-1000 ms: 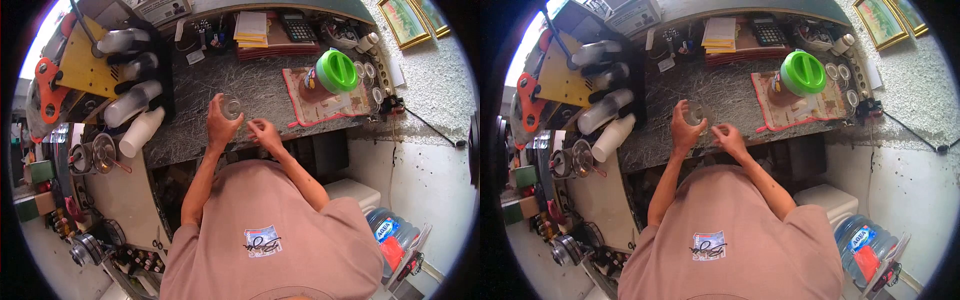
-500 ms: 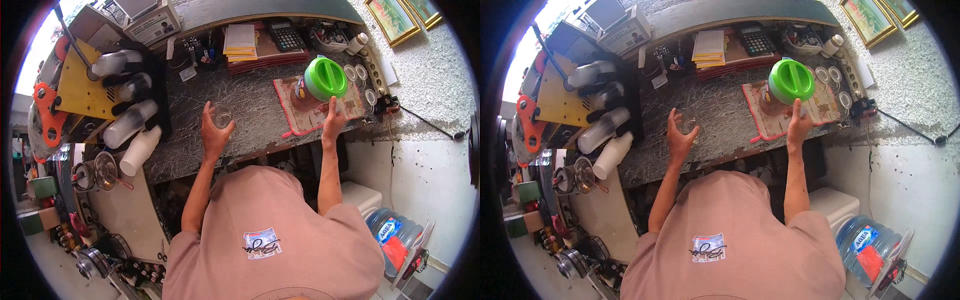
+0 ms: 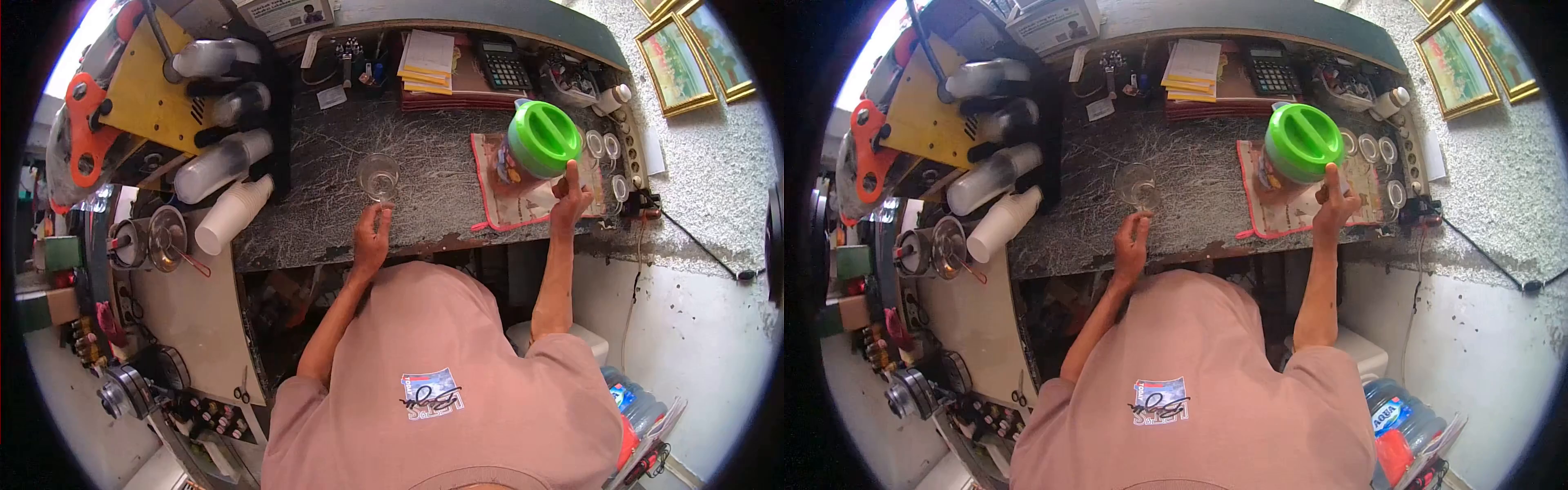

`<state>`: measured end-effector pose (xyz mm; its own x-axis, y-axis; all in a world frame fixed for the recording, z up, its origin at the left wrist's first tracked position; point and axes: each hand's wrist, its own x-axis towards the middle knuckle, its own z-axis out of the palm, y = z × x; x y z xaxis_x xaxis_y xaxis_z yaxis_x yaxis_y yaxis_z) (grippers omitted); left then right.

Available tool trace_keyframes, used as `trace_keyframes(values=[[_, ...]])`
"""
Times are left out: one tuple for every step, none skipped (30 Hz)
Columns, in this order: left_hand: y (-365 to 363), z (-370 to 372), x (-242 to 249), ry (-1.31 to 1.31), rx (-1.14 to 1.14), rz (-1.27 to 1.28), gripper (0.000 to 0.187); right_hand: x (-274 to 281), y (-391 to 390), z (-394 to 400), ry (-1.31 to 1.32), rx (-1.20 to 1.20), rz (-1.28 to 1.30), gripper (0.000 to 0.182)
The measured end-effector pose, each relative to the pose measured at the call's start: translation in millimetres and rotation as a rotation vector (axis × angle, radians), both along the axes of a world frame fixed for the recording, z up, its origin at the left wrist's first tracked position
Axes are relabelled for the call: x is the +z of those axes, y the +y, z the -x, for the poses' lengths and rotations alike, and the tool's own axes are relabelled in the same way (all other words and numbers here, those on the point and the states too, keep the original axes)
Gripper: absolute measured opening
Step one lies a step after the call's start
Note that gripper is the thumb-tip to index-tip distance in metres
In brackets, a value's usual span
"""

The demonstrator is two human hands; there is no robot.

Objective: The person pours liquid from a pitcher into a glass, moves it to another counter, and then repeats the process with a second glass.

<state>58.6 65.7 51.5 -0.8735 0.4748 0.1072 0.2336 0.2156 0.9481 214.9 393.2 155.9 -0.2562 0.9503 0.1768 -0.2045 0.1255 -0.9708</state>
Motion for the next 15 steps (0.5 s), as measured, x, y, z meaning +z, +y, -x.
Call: trace_keyframes(values=[[-0.5, 2.6, 1.4, -0.029, -0.048, 0.016, 0.025, -2.4, 2.3, -2.1, 0.007, 0.076, 0.008, 0.045], [1.0, 5.0, 0.4, -0.03, -0.043, 0.012, 0.025, -3.5, 4.7, -2.9, 0.016, 0.151, 0.014, 0.045], [2.6, 7.1, -0.2, -0.079, -0.081, -0.018, 0.026, 0.2, 3.0, -1.0, 0.014, 0.155, 0.011, 0.045], [3.4, 8.8, -0.7, -0.127, -0.119, -0.048, 0.027, 3.2, 0.0, 1.1, 0.01, 0.215, 0.03, 0.046], [2.7, 10.4, -1.0, -0.129, -0.118, -0.05, 0.027, 6.3, -4.2, 3.2, 0.005, 0.274, 0.051, 0.046], [1.8, 12.5, 0.9, -0.124, -0.146, -0.037, 0.029, 11.9, -10.8, 6.6, -0.06, 0.265, 0.041, 0.044], [1.5, 14.5, 2.8, -0.118, -0.175, -0.024, 0.03, 15.0, -16.2, 9.7, -0.062, 0.265, 0.038, 0.044], [0.8, 15.7, 4.8, -0.119, -0.173, -0.026, 0.03, 17.1, -21.3, 12.8, -0.088, 0.308, 0.06, 0.042], [-0.4, 16.5, 6.9, -0.143, -0.183, -0.026, 0.032, 18.1, -24.6, 14.9, -0.115, 0.352, 0.083, 0.041], [-1.8, 16.8, 7.5, -0.168, -0.192, -0.024, 0.033, 18.1, -26.4, 15.4, -0.105, 0.428, 0.062, 0.04], [-2.5, 17.7, 3.0, -0.169, -0.188, -0.027, 0.033, 17.0, -28.1, 17.0, -0.106, 0.432, 0.059, 0.04], [-3.0, 17.8, -0.5, -0.16, -0.18, -0.059, 0.032, 19.1, -33.6, 20.5, -0.16, 0.465, 0.037, 0.039], [-4.1, 18.2, -3.9, -0.149, -0.17, -0.091, 0.03, 21.6, -40.0, 25.0, -0.214, 0.498, 0.014, 0.039], [-5.7, 18.7, -7.1, -0.15, -0.165, -0.093, 0.03, 26.3, -47.9, 26.8, -0.256, 0.494, -0.012, 0.04], [-6.1, 18.9, -4.3, -0.14, -0.175, -0.088, 0.031, 26.3, -48.2, 28.4, -0.258, 0.499, -0.015, 0.04]])
